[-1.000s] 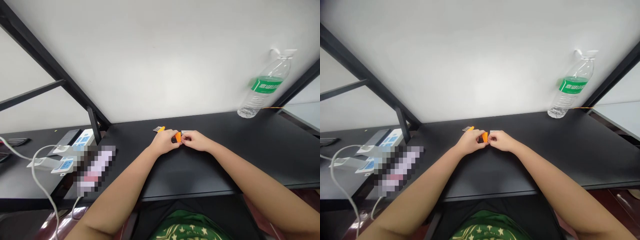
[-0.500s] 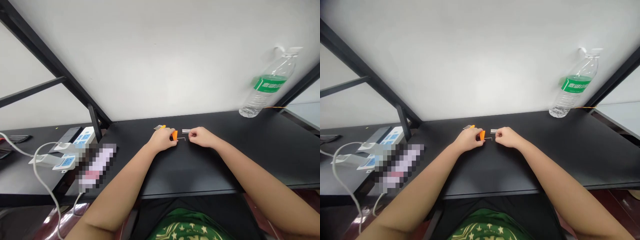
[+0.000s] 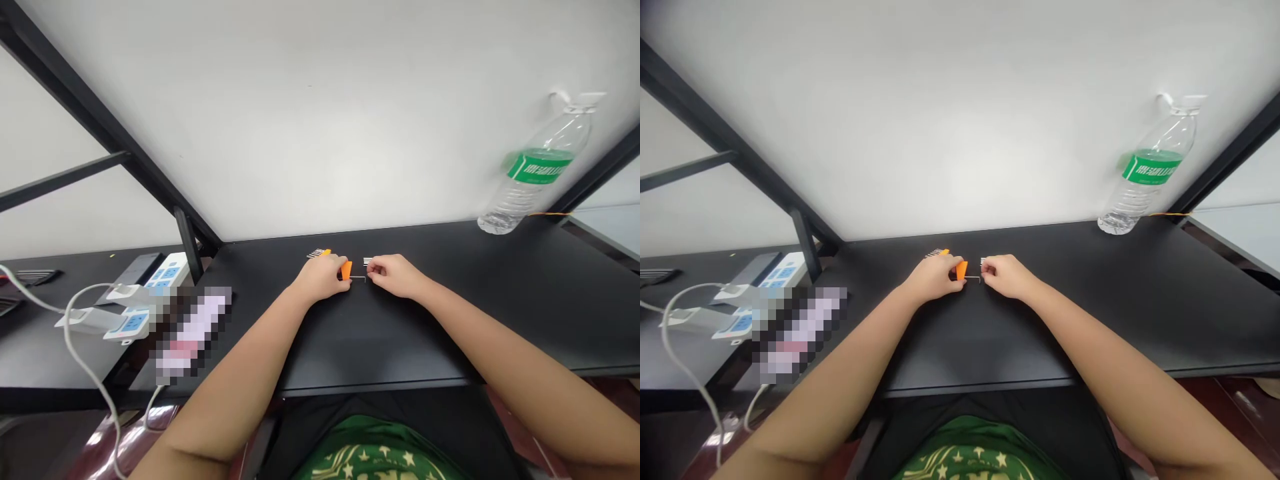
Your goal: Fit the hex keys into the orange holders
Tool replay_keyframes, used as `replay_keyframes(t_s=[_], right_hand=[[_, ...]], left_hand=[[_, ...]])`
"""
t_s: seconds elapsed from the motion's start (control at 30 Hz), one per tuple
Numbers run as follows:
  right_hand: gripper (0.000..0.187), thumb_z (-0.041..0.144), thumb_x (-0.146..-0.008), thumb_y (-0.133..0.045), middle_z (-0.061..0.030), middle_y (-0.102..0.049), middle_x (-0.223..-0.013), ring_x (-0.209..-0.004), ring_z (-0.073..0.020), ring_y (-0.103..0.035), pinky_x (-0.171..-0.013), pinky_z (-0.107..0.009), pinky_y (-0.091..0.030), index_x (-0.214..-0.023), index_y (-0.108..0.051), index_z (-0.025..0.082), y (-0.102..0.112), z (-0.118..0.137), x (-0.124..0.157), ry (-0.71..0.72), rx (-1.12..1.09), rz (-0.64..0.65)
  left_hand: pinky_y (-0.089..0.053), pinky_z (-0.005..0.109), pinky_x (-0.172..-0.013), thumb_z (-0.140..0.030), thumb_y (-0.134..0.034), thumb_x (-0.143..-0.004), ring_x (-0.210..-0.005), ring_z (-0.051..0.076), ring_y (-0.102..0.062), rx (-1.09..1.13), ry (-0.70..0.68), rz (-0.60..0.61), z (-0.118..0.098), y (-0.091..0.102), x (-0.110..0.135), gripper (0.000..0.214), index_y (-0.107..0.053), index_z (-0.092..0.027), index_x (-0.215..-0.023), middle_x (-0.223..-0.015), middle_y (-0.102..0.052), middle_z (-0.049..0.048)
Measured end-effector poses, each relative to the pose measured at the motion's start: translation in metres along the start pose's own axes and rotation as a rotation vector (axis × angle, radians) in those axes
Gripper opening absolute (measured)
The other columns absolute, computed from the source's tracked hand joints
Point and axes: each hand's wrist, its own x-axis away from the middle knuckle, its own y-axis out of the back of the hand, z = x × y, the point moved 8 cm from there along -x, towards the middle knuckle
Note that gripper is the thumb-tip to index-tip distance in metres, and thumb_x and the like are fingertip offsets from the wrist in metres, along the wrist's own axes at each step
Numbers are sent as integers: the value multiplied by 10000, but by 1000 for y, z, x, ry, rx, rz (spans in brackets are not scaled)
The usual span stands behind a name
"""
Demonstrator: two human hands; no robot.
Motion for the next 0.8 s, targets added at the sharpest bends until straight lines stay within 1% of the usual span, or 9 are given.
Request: replay_keyframes(t_s=[0.07,0.17,0.27,0.4,0.47,0.53,0.6,0.67,0.8], right_hand=[[66,209,-884,-615,-16,-675,-878,-742,-153,-593,-687,-277,-436,-853,-671,225,-1,8,0,89,61,-21],[155,137,-902,-564,-32,-653,-860,-772,-163,-584,-697,-283,-421,-804,-658,211,-6,18,1,183,175,-4],[164,98,-872,-566,-34,-631,-833,-751,-168,-571,-679,-286,-409,-770,-635,206,-7,16,3,154,268,12],[133,160,-909,-570,-60,-620,-921,-736,-173,-556,-672,-306,-410,-828,-664,211,2,4,5,75,395,-19],[98,206,-915,-598,-94,-628,-1024,-835,-211,-578,-724,-332,-433,-936,-694,209,9,0,3,67,453,-76],[176,236,-898,-636,-123,-631,-1143,-980,-271,-576,-794,-373,-451,-1059,-702,208,15,-5,0,57,493,-135],[220,214,-890,-629,-120,-643,-1190,-1044,-293,-565,-837,-397,-458,-1099,-699,210,16,-13,-4,29,479,-142],[215,146,-882,-596,-100,-670,-1156,-1022,-267,-575,-864,-383,-467,-1061,-702,202,14,-23,-8,9,413,-111],[246,75,-855,-576,-86,-692,-1105,-985,-241,-581,-886,-363,-475,-1036,-698,190,15,-30,-10,4,341,-122]], left_hand=[[-381,325,-617,-384,-676,-799,-761,221,-611,18,-14,-2,-3,0,0,176,-585,-234,-815,-830,-668,36],[-374,321,-610,-378,-669,-801,-759,218,-604,36,-24,1,-6,0,0,173,-574,-234,-805,-831,-665,33],[-356,319,-594,-388,-674,-798,-765,220,-604,24,-1,2,-2,1,1,184,-572,-236,-811,-846,-670,35],[-367,318,-606,-408,-691,-803,-774,223,-611,11,30,8,5,3,1,194,-603,-239,-841,-832,-674,30],[-380,315,-621,-402,-695,-809,-779,219,-614,18,28,5,7,3,2,189,-632,-245,-893,-834,-676,23],[-407,312,-656,-404,-705,-815,-818,217,-626,42,11,-13,5,3,2,219,-662,-257,-971,-883,-683,21],[-437,311,-703,-419,-717,-819,-873,220,-636,71,-11,-36,3,3,1,277,-683,-272,-1052,-956,-683,26],[-460,313,-738,-417,-731,-821,-897,220,-638,98,-25,-62,2,3,1,333,-693,-274,-1119,-988,-672,33],[-488,310,-739,-350,-748,-826,-808,189,-623,157,-31,-119,3,5,-1,378,-686,-261,-1189,-948,-646,23]])
